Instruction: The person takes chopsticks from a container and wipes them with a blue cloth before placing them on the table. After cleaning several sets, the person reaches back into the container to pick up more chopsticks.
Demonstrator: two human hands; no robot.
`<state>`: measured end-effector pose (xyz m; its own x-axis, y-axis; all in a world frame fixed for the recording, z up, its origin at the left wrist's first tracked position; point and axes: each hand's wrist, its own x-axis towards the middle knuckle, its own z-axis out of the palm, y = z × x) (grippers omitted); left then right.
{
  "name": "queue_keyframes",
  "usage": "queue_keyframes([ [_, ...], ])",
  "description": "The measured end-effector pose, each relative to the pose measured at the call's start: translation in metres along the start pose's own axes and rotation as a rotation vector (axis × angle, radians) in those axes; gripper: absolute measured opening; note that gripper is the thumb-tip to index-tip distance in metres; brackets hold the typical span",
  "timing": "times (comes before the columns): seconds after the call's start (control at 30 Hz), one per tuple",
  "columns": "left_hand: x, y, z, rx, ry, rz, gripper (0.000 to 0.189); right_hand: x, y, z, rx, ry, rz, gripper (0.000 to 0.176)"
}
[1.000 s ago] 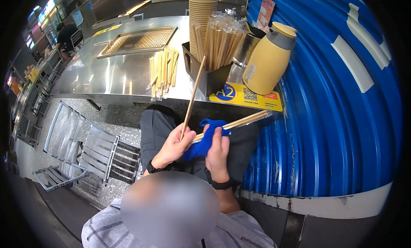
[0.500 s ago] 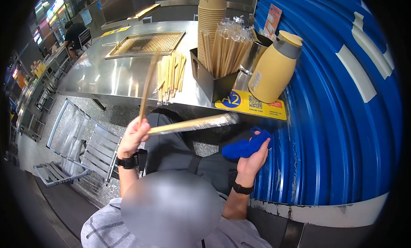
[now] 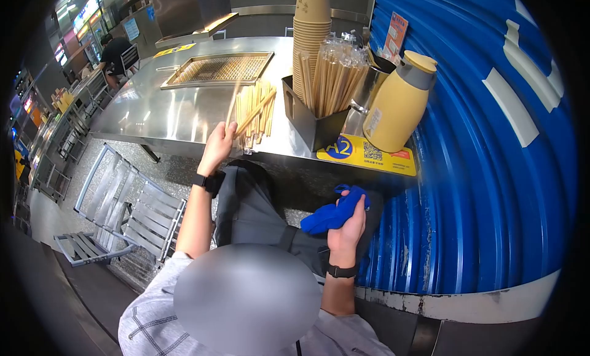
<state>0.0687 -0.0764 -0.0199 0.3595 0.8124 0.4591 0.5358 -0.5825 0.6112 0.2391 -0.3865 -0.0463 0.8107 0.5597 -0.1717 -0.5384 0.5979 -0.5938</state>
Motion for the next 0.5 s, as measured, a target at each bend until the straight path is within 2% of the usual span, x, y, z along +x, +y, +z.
queue_keyframes([
  [0.1,0.006,0.000,0.008,-0.101,-0.013,-0.057,0.043,-0.002,0.004,0.002,-0.025,-0.037,-0.010,0.028],
  [0.13,0.005,0.001,0.011,-0.085,0.052,-0.017,0.040,-0.001,0.005,0.001,-0.030,-0.052,-0.003,0.029],
  [0.23,-0.015,0.039,-0.007,-0.451,0.023,-0.179,0.036,-0.004,0.010,0.006,-0.049,-0.033,0.008,0.024],
  [0.27,-0.021,0.040,-0.006,-0.233,0.204,0.015,0.028,-0.004,0.011,0.007,-0.066,-0.038,0.008,0.026],
  [0.37,-0.053,0.052,-0.011,-0.046,0.277,0.156,0.028,-0.005,0.014,0.011,-0.060,-0.119,0.030,0.034],
  [0.43,-0.083,0.068,-0.007,-0.499,0.081,0.055,0.033,-0.008,0.012,0.013,0.012,-0.247,0.085,0.041],
  [0.5,-0.113,0.085,-0.013,-0.811,-0.417,-0.119,0.038,-0.009,0.012,0.025,0.053,-0.302,0.109,0.049],
])
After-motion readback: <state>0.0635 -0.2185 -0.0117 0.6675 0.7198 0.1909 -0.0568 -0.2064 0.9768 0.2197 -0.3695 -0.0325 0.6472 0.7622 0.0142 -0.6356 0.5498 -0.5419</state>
